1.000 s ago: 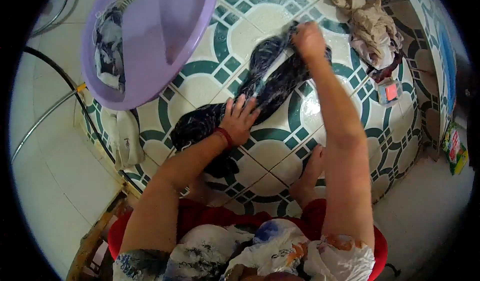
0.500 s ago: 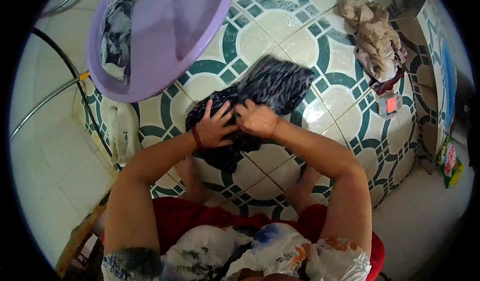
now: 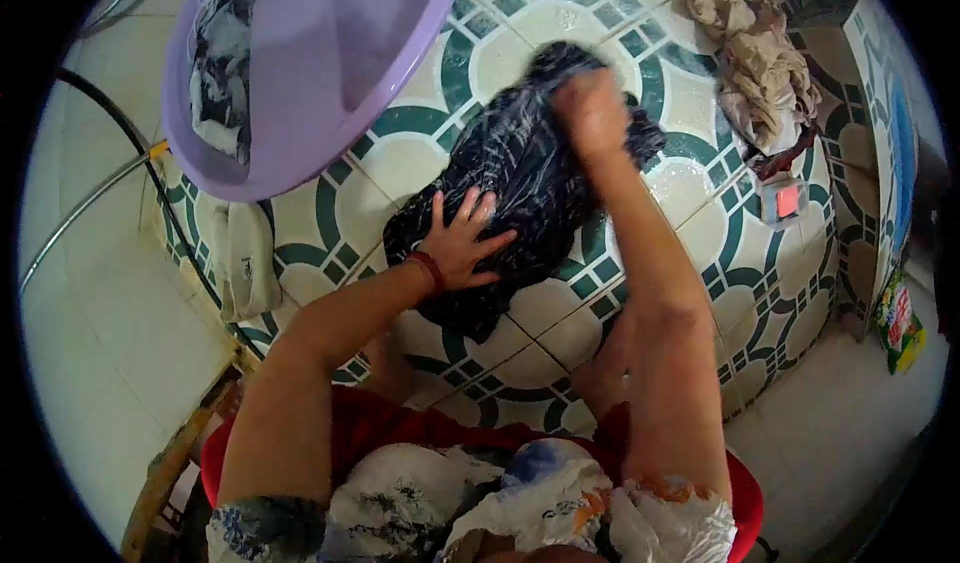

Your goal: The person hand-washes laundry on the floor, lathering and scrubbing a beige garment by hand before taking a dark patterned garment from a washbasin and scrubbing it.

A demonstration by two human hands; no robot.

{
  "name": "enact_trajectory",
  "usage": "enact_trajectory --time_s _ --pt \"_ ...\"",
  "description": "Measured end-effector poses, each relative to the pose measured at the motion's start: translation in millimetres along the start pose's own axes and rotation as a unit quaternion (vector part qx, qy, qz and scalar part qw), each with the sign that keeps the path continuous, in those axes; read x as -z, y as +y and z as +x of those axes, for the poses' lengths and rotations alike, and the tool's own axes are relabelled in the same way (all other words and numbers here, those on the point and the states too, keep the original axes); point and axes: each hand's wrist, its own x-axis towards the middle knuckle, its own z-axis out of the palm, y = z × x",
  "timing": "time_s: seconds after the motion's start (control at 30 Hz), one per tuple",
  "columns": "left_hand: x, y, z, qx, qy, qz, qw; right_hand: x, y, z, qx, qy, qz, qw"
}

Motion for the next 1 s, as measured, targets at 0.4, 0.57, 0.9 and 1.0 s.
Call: enact_trajectory --time_s 0.4,0.57,0.9,1.0 --pt "1.7 2.5 -2.0 -0.007 0.035 -0.002 0.999 232.7 1.8 116.2 -0.135 0.122 0.667 0.722" --pt "1.3 2.3 -1.3 -0.005 0.038 0.007 0.999 130.1 93.5 76.7 0.114 -0.038 -0.183 0.976" --pt "0.7 2.9 -1.0 0.0 0.02 0.001 1.0 40.0 59.6 60.4 0.239 -0.168 -0.139 0.946" --pt "2.2 2.0 -1.6 -0.005 0.02 0.003 1.0 72.8 35.2 70.9 0.334 -0.039 -0.371 0.866"
